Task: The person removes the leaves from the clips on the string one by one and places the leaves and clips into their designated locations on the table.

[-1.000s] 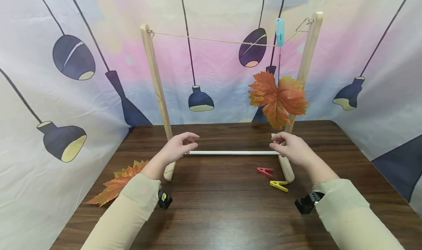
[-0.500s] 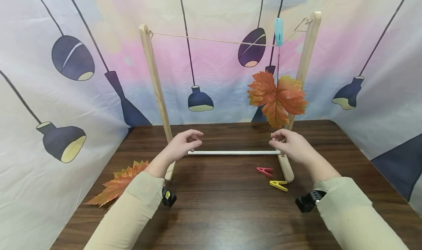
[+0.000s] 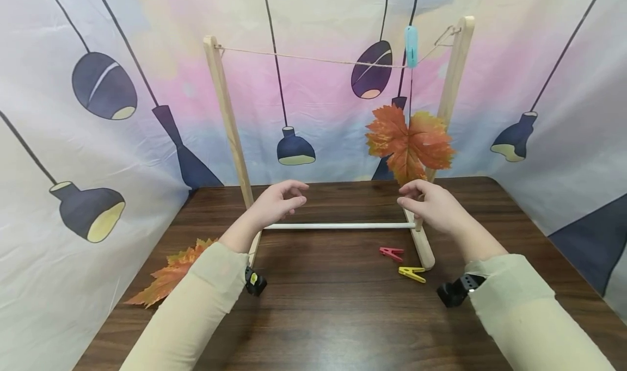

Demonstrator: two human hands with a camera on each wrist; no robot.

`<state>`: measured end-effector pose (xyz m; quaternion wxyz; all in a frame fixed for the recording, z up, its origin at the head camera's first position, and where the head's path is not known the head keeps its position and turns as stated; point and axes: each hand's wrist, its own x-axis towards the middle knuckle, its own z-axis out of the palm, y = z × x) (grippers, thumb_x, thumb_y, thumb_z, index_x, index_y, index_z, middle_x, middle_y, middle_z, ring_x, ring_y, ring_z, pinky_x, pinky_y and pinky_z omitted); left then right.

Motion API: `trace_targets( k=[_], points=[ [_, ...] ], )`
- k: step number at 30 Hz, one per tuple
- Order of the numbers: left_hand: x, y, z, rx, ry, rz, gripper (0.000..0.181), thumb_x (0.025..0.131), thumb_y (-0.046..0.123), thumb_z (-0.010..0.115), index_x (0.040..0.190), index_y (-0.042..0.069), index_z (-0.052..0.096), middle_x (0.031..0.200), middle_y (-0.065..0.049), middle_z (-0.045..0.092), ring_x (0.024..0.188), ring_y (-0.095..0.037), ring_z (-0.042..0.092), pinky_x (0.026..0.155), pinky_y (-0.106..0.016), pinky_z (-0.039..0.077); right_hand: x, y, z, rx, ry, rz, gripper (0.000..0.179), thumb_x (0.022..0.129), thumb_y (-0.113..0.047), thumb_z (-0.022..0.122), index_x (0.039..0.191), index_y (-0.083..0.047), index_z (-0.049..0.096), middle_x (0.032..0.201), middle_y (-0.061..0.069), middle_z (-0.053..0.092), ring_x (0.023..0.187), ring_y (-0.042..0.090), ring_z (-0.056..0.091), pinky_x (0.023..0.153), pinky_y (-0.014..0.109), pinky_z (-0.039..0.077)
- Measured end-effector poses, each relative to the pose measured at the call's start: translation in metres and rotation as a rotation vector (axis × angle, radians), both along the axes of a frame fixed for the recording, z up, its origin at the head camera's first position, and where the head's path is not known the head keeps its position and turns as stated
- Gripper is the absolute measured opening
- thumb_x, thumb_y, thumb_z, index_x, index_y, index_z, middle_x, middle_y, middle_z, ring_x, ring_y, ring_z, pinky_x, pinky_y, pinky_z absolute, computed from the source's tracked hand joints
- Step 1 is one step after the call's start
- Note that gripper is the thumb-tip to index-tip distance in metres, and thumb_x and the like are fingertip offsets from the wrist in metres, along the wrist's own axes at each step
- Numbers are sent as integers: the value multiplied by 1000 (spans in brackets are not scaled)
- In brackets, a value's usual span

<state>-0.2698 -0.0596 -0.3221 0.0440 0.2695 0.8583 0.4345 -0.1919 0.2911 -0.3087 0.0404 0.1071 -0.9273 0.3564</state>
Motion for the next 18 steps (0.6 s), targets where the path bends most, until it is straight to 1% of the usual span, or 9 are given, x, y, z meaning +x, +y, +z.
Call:
trace_targets(
  k=[3,5,7,10,12,14,18],
  points=[
    [1,3,5,12,-10,-5,32,93,25,59,124,19,58,99,0,61,73,-21,58,64,-34,49,0,0,5,6,11,3,42,94,-35,56,120,-1,54,105,13,57,85,23,59,67,33,52],
    [3,6,9,34,-25,-20,32,93,25,58,124,18,57,99,-2,60,72,-24,57,62,-34,48,0,2,8,15,17,3,42,94,-35,56,119,-1,54,105,13,58,88,25,58,67,32,52],
    [4,9,13,64,-48,-37,32,94,25,58,125,18,57,100,-3,59,74,-30,57,60,-32,47,1,5,10,29,23,-3,42,94,-35,56,119,-1,55,105,13,58,86,26,59,67,33,52],
    [7,15,19,90,-68,-58,32,94,25,58,125,18,56,101,-4,59,74,-32,55,57,-30,44,1,9,14,51,32,-16,42,94,-36,56,119,-2,54,105,13,58,82,24,60,66,32,51],
    [9,18,24,90,-73,-60,33,94,25,58,126,19,55,103,-3,59,74,-30,56,57,-30,44,1,10,16,56,37,-16,43,94,-37,55,120,-2,54,106,13,59,80,22,61,66,32,51],
    [10,22,28,80,-71,-60,33,94,26,58,126,20,55,103,-2,59,74,-25,56,57,-30,45,1,10,17,61,41,-16,45,94,-39,54,120,-2,54,106,13,59,79,22,61,66,33,50],
    [10,27,35,74,-71,-69,34,94,29,57,128,23,54,107,0,58,77,-23,58,60,-34,47,0,6,23,48,52,-17,45,94,-40,54,120,-3,54,104,13,60,74,23,61,67,35,49]
  ],
)
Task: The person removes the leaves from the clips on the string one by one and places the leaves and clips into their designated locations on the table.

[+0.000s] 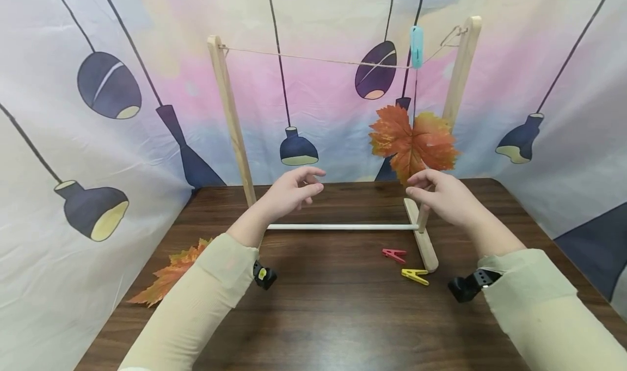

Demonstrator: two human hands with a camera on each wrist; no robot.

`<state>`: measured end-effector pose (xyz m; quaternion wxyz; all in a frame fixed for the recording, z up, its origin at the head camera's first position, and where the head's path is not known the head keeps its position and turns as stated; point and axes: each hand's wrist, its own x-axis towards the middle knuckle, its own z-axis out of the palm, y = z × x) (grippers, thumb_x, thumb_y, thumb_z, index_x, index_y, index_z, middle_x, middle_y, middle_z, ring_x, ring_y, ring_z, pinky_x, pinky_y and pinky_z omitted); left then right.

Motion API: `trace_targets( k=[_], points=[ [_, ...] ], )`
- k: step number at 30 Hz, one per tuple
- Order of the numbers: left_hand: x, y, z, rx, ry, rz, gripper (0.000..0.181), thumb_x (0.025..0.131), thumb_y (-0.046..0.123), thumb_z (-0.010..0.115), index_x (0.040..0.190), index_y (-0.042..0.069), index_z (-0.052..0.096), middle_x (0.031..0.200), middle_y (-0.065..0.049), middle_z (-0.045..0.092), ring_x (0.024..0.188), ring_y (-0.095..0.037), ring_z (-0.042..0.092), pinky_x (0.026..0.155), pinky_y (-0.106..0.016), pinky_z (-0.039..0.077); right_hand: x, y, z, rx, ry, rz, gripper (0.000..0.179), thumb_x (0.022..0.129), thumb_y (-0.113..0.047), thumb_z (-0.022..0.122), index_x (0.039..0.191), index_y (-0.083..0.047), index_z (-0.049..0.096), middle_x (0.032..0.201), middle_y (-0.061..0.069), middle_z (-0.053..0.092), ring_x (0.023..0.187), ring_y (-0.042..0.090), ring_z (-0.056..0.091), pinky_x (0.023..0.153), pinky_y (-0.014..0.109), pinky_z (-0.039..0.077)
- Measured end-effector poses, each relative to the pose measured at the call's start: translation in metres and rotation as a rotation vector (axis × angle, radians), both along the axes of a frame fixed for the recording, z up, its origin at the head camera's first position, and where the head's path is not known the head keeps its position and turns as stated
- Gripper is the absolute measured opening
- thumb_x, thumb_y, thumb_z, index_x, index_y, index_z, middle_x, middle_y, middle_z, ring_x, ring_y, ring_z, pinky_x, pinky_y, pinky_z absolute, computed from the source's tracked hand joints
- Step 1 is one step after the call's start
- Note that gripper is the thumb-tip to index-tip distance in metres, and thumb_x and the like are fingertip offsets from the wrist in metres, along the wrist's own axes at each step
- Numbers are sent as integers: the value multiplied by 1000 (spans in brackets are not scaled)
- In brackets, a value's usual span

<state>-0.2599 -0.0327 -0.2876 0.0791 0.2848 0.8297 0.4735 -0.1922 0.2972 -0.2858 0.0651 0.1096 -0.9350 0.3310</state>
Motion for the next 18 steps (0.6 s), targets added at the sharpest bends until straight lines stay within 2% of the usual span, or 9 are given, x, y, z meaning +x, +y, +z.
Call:
trace_targets(
  k=[5,9,15,18],
  points=[
    [-2,10,6,10,6,-13,35,94,31,58,128,25,53,109,0,57,79,-23,58,65,-41,49,-1,-3,10,-46,9,-11,42,94,-37,55,120,-3,54,106,15,60,74,24,62,66,32,50],
    [-3,15,9,25,-18,-25,36,93,31,59,128,25,53,111,1,57,83,-26,59,62,-36,48,-1,-4,22,-31,12,-22,40,94,-35,57,119,-4,55,105,14,61,70,24,61,63,31,50],
    [-7,20,17,137,-67,-15,37,94,27,58,130,19,52,110,-5,56,80,-30,58,57,-34,48,-1,-1,41,9,58,-27,38,93,-32,59,117,-3,56,100,13,61,66,23,59,60,29,47],
    [-9,22,21,156,-69,-5,38,94,26,58,130,18,52,109,-5,56,78,-29,58,55,-31,47,0,3,46,13,69,-38,38,93,-33,58,118,-3,55,98,13,60,64,22,59,60,29,44]
  ],
)
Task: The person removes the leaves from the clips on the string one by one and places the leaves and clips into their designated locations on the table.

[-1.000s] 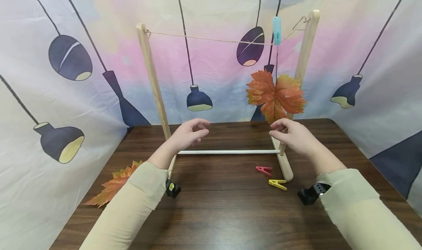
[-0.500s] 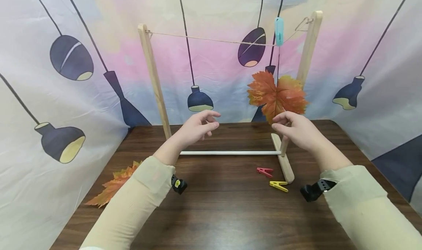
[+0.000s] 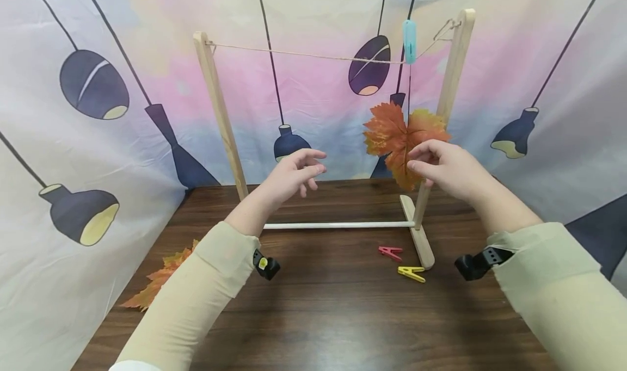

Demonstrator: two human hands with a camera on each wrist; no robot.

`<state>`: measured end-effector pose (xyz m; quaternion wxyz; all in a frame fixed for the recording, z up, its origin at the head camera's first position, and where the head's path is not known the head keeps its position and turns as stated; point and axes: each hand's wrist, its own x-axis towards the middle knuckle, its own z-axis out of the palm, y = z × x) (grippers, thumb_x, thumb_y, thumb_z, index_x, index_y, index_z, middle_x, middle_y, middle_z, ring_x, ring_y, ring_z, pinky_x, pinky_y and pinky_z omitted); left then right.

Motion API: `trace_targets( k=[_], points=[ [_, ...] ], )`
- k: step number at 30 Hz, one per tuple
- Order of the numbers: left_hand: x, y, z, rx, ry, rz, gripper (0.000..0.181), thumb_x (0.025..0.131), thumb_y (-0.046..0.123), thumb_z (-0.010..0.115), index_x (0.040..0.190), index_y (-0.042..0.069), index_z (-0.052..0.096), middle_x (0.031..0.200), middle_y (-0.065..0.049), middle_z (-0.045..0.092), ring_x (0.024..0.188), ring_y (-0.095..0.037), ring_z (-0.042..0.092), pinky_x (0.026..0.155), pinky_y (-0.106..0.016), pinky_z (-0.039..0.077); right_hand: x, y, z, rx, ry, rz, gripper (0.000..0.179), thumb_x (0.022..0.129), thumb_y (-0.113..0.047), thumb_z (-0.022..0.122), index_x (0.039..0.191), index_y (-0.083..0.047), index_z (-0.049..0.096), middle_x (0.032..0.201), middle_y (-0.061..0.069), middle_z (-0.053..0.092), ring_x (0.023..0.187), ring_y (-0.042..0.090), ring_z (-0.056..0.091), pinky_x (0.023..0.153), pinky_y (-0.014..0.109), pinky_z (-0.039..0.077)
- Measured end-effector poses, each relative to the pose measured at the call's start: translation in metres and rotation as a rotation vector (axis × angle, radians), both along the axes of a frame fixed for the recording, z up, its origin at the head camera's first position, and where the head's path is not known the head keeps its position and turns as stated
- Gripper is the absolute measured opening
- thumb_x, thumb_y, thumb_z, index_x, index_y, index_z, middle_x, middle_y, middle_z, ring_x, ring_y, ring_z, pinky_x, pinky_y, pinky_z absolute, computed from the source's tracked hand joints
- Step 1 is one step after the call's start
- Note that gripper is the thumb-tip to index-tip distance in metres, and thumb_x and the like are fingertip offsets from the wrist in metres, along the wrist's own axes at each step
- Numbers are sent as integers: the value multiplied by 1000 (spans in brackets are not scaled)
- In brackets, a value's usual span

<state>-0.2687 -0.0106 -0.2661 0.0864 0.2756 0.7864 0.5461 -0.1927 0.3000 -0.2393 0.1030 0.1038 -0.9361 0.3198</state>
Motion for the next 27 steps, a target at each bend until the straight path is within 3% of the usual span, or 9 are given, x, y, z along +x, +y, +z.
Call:
trace_targets(
  k=[16,21,27],
  points=[
    [2,22,22,42,50,-8,37,94,28,58,129,17,53,110,0,57,80,-27,59,56,-34,49,0,2,29,-49,25,-38,42,94,-35,57,123,-5,53,88,11,61,67,18,58,60,22,46],
    [-1,28,29,35,44,-6,36,94,29,58,128,19,53,110,-1,57,81,-28,59,57,-34,50,1,6,38,-57,17,-60,45,92,-39,57,123,-7,52,75,11,60,67,19,56,61,21,44],
    [-2,36,37,44,61,-5,36,94,28,58,128,18,53,110,0,58,80,-27,60,58,-35,50,-4,14,46,-116,3,-47,48,92,-40,57,125,-5,49,87,-1,65,66,15,56,63,14,46]
  ],
)
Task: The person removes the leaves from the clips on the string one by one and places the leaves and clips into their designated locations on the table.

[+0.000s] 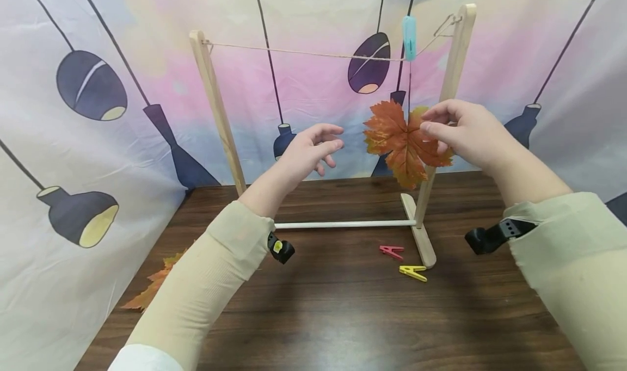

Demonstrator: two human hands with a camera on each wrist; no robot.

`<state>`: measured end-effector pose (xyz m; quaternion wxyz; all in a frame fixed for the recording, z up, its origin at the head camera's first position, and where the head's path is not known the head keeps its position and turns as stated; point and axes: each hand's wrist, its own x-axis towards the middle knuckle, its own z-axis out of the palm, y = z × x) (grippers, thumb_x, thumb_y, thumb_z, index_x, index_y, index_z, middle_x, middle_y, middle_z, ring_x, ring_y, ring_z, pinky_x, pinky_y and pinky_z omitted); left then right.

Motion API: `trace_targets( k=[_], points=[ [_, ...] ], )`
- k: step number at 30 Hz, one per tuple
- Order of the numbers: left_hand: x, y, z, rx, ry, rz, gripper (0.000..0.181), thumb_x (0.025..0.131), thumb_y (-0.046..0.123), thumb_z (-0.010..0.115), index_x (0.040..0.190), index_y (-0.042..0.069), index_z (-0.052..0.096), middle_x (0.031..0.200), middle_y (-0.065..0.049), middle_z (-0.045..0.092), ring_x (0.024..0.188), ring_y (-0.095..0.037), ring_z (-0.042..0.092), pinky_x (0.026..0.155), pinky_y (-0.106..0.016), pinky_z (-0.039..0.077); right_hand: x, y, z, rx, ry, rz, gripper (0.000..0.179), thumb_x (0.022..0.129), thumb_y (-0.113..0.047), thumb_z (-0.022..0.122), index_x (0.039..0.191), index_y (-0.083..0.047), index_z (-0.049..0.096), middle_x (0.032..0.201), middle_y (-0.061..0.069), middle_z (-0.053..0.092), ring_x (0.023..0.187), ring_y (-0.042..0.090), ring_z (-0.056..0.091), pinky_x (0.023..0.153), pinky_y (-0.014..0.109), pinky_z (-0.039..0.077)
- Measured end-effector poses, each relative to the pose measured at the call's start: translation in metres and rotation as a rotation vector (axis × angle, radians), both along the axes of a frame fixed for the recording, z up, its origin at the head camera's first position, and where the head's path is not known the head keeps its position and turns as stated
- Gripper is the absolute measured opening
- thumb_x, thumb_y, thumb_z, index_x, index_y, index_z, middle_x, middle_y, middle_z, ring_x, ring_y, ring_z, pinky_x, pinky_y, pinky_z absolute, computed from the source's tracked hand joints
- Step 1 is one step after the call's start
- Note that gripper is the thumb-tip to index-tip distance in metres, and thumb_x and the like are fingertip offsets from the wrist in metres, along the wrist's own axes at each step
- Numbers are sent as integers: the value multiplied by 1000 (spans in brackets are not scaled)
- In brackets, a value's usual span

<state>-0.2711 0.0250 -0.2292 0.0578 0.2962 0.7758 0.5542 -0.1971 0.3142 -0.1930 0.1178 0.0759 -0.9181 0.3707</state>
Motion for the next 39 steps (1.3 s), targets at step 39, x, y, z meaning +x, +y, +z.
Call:
trace_targets(
  k=[39],
  points=[
    [-1,61,27,131,17,-66,39,93,21,60,131,16,52,117,5,58,78,-23,60,55,-29,47,-16,-17,69,-475,132,31,26,89,-23,64,111,-11,57,104,0,54,58,11,54,46,17,42]
  ],
)
